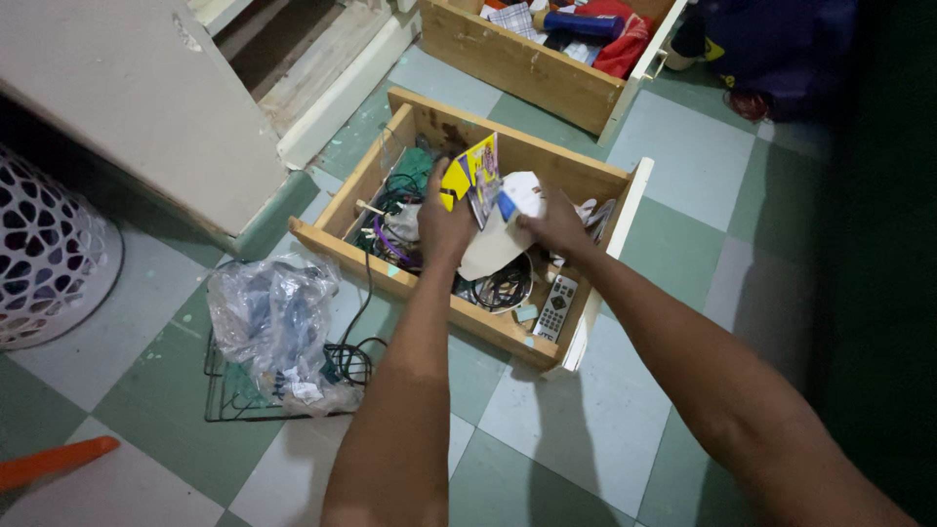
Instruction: The person opens a wooden drawer and sorts through various items including cables, plastic bags, and small boxes. They remove some items and place them on the floor, then continue to rearrange the remaining contents within the drawer.
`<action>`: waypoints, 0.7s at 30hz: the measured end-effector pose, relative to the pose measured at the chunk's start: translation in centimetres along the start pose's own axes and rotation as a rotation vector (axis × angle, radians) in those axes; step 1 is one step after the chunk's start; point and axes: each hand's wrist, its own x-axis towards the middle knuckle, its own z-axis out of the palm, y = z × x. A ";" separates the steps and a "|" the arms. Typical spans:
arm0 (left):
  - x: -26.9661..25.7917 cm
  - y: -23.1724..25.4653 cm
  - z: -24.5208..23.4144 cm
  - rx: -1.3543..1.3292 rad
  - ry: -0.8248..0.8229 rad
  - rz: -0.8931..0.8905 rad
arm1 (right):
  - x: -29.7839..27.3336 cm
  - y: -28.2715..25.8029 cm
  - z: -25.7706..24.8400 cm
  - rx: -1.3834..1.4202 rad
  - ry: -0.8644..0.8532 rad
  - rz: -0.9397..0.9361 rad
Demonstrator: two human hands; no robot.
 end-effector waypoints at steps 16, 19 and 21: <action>1.1 -2.1 -0.4 0.059 0.217 -0.077 | 1.4 -1.0 1.6 0.489 0.124 0.129; 1.3 -2.7 0.5 0.091 0.218 -0.063 | 1.4 -0.2 2.5 0.077 0.240 -0.048; 1.5 -3.0 0.9 0.124 0.219 -0.074 | 1.1 -0.7 3.1 0.065 0.267 -0.109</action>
